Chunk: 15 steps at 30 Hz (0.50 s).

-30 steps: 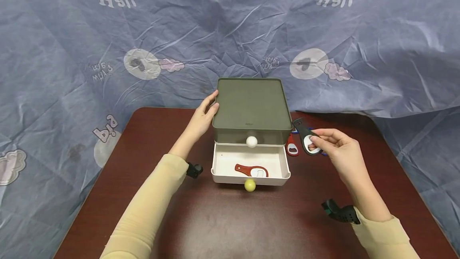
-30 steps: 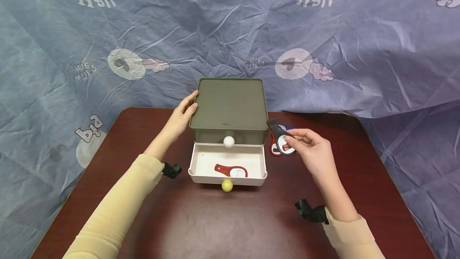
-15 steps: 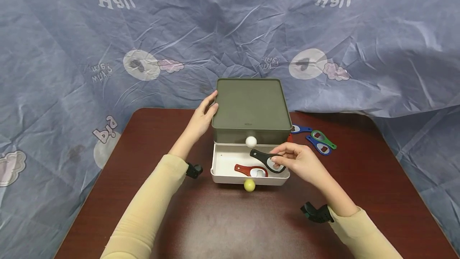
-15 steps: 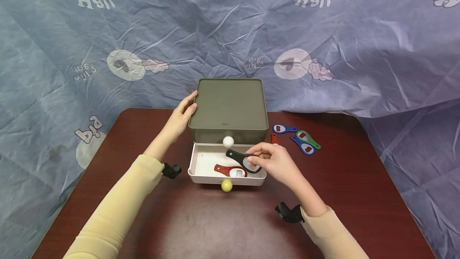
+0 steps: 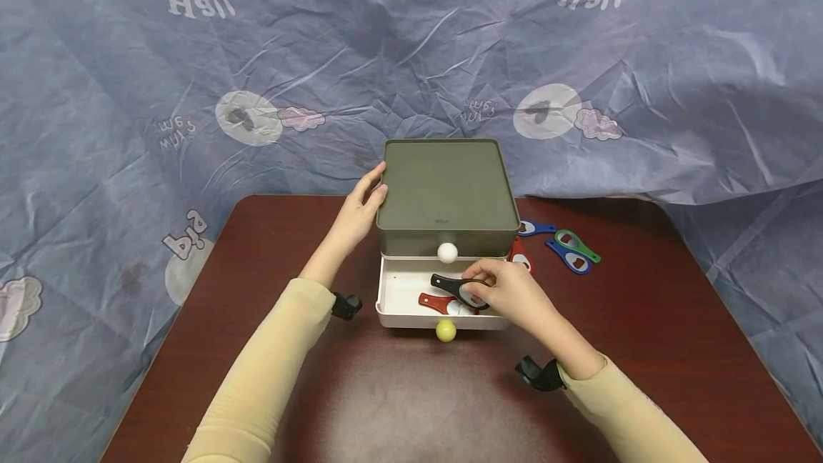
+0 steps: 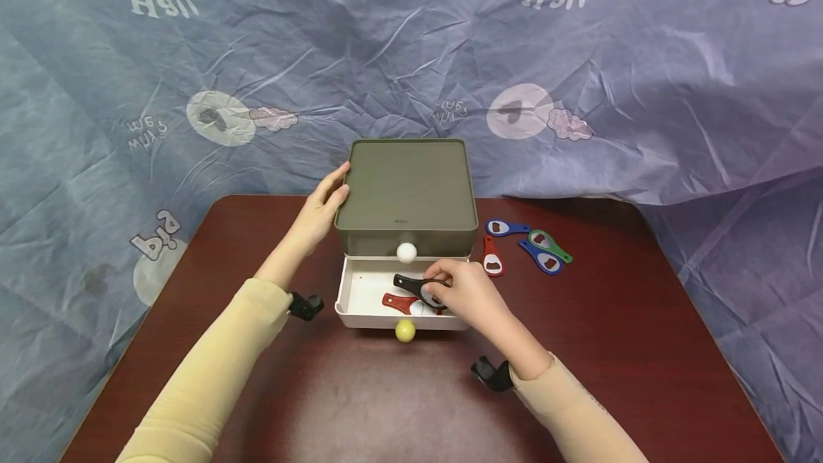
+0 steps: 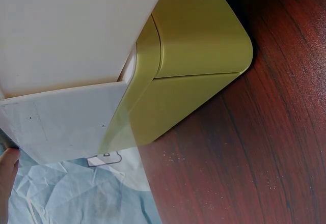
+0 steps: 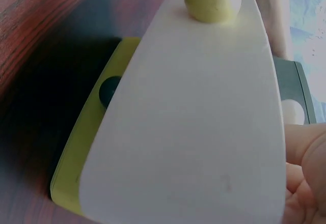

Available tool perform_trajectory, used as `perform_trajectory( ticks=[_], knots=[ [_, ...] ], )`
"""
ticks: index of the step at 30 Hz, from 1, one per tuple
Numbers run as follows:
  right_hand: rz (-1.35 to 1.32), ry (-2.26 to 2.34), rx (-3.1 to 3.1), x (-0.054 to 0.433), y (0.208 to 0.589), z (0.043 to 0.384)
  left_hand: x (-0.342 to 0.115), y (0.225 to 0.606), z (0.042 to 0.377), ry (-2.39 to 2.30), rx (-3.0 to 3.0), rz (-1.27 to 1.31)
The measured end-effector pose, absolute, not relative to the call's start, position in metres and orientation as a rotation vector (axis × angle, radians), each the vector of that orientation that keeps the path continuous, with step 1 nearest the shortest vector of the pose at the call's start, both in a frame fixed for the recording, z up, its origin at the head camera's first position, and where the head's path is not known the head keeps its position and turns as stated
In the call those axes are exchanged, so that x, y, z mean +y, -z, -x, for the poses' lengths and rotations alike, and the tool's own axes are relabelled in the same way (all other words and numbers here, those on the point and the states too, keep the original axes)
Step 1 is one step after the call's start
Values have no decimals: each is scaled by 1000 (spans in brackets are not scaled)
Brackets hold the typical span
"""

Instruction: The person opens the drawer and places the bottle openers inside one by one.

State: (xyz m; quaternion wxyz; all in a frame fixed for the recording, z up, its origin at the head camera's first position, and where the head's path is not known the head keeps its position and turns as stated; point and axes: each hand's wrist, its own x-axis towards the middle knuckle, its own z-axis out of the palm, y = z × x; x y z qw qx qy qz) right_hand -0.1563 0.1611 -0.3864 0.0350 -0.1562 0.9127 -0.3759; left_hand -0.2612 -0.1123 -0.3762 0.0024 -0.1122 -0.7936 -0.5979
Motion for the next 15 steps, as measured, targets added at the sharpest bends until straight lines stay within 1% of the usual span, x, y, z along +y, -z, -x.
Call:
perform_trajectory(
  ticks=[10,15],
  knots=[
    [436,1165,2791,149,387,153,-112,376,260,1863,-2494,354],
    [448,1067,2889,145,390,153,-112,376,260,1890,-2482,358]
  ],
)
